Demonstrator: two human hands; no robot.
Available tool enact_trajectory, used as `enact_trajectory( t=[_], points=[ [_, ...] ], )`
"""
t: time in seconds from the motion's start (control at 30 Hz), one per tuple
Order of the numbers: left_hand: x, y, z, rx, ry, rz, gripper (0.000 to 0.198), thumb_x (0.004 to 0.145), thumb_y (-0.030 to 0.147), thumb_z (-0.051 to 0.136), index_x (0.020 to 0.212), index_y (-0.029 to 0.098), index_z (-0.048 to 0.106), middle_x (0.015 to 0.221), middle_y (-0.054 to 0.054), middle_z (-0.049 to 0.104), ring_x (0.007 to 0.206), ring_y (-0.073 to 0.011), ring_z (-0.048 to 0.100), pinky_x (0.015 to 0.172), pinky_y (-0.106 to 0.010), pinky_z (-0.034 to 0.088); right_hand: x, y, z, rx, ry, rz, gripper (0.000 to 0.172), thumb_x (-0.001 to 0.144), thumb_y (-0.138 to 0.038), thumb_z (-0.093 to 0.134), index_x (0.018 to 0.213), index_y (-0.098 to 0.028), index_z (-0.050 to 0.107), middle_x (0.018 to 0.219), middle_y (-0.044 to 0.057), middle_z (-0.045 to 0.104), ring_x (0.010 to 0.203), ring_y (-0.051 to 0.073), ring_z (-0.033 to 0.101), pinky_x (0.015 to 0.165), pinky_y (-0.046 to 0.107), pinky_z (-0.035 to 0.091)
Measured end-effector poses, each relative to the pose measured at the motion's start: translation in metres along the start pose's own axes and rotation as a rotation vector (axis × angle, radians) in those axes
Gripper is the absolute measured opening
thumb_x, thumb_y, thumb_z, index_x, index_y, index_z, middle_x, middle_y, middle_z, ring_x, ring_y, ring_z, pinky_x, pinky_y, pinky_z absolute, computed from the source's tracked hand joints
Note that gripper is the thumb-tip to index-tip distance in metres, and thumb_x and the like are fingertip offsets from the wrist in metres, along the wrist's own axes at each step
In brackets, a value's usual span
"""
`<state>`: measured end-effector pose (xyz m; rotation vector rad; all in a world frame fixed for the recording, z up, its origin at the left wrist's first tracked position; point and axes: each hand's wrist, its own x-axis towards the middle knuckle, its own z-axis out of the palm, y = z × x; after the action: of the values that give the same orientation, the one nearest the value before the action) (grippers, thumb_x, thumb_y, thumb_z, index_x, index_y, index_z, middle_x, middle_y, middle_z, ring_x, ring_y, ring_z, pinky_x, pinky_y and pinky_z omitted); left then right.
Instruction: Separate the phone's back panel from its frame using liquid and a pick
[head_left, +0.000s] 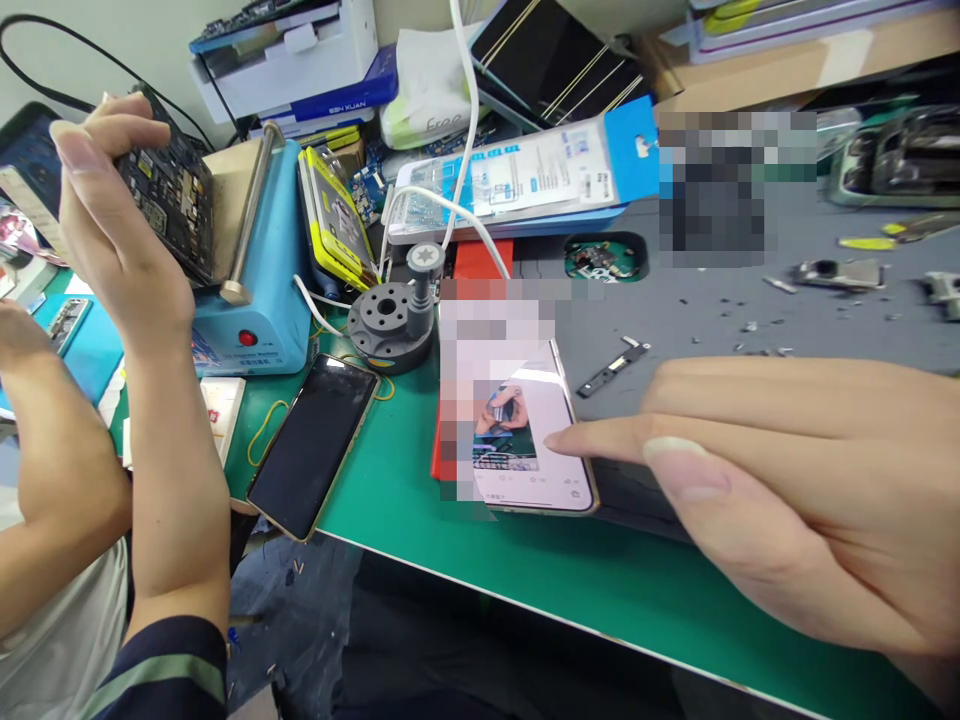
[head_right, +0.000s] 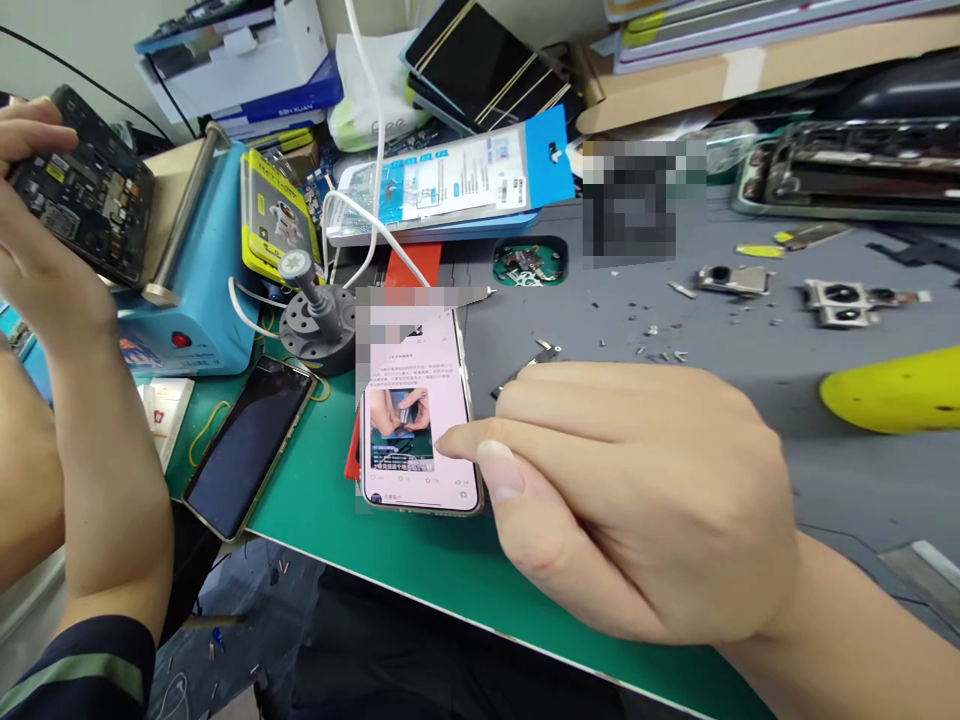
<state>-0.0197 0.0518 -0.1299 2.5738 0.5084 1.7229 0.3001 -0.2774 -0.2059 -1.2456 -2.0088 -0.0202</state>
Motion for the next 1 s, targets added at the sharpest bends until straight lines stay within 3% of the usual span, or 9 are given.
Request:
enact_trajectory(
  t=[0.33, 0.6, 0.77, 1.0],
  points=[
    [0.000, -0.006, -0.003, 0.031, -0.026, 0.009, 0.080, 0.121, 0.071, 0.028, 0.125, 0.014, 0.084, 0.128, -0.007, 0.083, 0.138, -0.0253, 0.077, 0.141, -0.061, 0.046, -0.003, 0.002, 0.001, 0.005, 0.004, 0.008, 0.033, 0.122, -0.023, 0.037, 0.118, -0.029, 0.069, 0.075, -0.001, 0.059, 0.062, 0.018, 0.052, 0.057, 0.039, 0.041],
    [0.001, 0.006, 0.002, -0.020, 0.027, -0.041, 0.081, 0.113, 0.082, 0.039, 0.119, 0.018, 0.088, 0.126, -0.007, 0.086, 0.133, -0.0280, 0.079, 0.140, -0.056, 0.049, 0.001, -0.002, -0.001, -0.005, -0.007, 0.011, 0.036, 0.121, -0.021, 0.035, 0.115, -0.025, 0.071, 0.075, 0.000, 0.062, 0.063, 0.018, 0.053, 0.059, 0.039, 0.043],
    [0.001, 0.011, 0.004, -0.020, 0.018, -0.055, 0.076, 0.118, 0.075, 0.038, 0.120, 0.017, 0.087, 0.125, -0.007, 0.085, 0.136, -0.0276, 0.077, 0.142, -0.059, 0.046, 0.001, -0.001, -0.001, -0.003, -0.020, -0.003, 0.035, 0.119, -0.019, 0.036, 0.115, -0.025, 0.070, 0.074, 0.000, 0.059, 0.063, 0.018, 0.051, 0.059, 0.038, 0.042],
    [0.002, 0.011, 0.004, -0.025, 0.036, -0.066, 0.083, 0.111, 0.083, 0.039, 0.117, 0.016, 0.088, 0.124, -0.009, 0.086, 0.134, -0.0288, 0.078, 0.141, -0.056, 0.048, 0.001, -0.001, 0.000, -0.001, -0.006, -0.003, 0.033, 0.121, -0.019, 0.036, 0.116, -0.026, 0.068, 0.073, 0.000, 0.060, 0.062, 0.019, 0.052, 0.058, 0.039, 0.039]
  ],
)
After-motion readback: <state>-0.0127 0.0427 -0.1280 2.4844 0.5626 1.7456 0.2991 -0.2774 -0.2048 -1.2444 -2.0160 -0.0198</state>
